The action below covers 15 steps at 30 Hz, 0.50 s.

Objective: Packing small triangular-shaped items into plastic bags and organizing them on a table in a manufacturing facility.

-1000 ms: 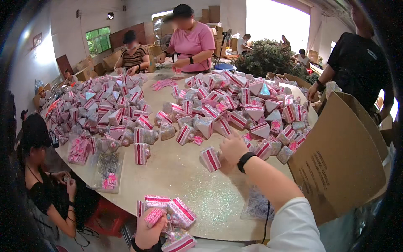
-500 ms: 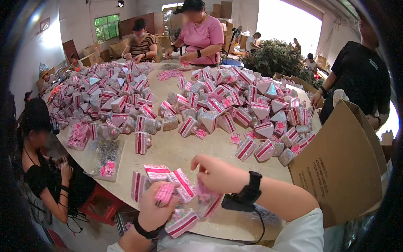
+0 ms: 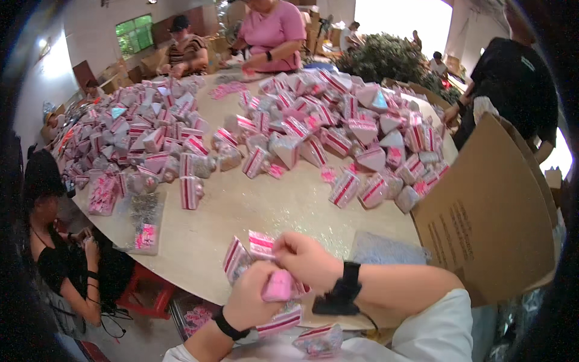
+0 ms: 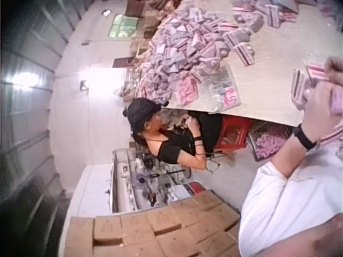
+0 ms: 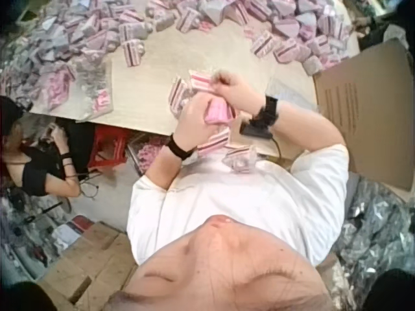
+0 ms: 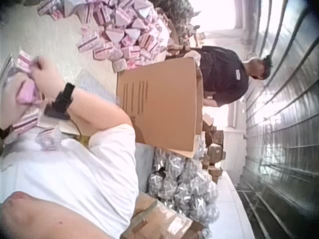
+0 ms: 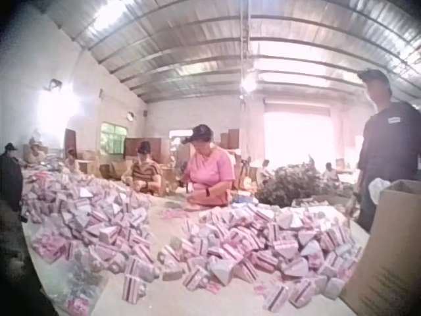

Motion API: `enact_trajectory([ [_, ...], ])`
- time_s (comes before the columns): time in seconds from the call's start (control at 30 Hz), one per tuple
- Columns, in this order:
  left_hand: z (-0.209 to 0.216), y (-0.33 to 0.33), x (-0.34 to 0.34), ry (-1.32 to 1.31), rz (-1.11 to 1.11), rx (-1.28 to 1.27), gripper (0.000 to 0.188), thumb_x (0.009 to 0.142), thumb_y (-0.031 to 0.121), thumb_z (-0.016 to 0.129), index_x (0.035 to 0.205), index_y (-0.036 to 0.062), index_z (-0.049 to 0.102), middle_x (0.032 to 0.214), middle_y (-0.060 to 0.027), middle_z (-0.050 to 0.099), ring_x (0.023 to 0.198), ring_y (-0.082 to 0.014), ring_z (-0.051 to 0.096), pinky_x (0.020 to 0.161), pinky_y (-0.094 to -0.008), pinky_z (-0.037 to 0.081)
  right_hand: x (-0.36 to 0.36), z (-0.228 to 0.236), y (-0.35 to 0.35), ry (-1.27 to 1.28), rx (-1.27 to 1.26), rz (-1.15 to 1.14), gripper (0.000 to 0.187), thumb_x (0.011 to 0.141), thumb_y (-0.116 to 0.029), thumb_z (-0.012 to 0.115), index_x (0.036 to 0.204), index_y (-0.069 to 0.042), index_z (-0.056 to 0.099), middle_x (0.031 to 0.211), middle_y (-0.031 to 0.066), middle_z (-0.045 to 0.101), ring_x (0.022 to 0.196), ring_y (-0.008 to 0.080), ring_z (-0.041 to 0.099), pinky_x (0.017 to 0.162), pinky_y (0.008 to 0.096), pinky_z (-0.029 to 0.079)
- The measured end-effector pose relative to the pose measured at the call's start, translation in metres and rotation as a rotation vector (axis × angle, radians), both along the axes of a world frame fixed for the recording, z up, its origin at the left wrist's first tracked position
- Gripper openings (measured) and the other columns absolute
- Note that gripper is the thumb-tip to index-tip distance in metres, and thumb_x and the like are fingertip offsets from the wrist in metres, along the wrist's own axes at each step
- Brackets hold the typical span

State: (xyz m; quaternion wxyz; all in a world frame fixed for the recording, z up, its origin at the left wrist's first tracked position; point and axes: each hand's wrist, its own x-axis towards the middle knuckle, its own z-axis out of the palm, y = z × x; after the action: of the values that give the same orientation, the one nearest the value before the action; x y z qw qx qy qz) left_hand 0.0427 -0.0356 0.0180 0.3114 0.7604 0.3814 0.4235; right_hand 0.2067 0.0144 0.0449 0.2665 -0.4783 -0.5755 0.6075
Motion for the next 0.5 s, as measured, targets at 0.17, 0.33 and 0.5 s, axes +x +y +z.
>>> enact_trajectory([
  [0.17, -0.007, -0.005, -0.014, -0.026, 0.085, -0.053, 0.032, 0.068, 0.004, 0.068, 0.096, 0.0027, 0.053, 0.087, -0.012, 0.057, 0.079, -0.0286, 0.058, 0.073, -0.0354, 0.046, 0.048, 0.014, -0.01, -0.121, 0.104, 0.159, 0.015, 0.088, -0.013, 0.054, 0.096, 0.0, 0.058, 0.077, 0.008, 0.058, 0.073, 0.0148, 0.055, 0.066, 0.0284, 0.046],
  [0.33, -0.007, -0.012, -0.03, -0.038, 0.208, -0.102, 0.028, 0.068, 0.0, 0.067, 0.091, 0.0028, 0.053, 0.082, -0.0103, 0.055, 0.074, -0.0252, 0.055, 0.069, -0.0333, 0.045, 0.086, 0.038, -0.062, -0.425, 0.431, 0.612, 0.023, 0.085, -0.021, 0.059, 0.103, -0.006, 0.058, 0.091, 0.0117, 0.058, 0.088, 0.0283, 0.058, 0.078, 0.0397, 0.046],
  [0.5, -0.015, -0.013, -0.037, -0.051, 0.29, -0.207, 0.026, 0.072, 0.002, 0.067, 0.094, 0.0009, 0.053, 0.08, -0.009, 0.055, 0.073, -0.0223, 0.054, 0.069, -0.0309, 0.044, 0.095, 0.009, -0.1, -0.809, 0.644, 0.546, 0.03, 0.079, -0.022, 0.063, 0.105, -0.007, 0.057, 0.096, 0.0075, 0.056, 0.098, 0.0221, 0.054, 0.081, 0.0399, 0.041],
])
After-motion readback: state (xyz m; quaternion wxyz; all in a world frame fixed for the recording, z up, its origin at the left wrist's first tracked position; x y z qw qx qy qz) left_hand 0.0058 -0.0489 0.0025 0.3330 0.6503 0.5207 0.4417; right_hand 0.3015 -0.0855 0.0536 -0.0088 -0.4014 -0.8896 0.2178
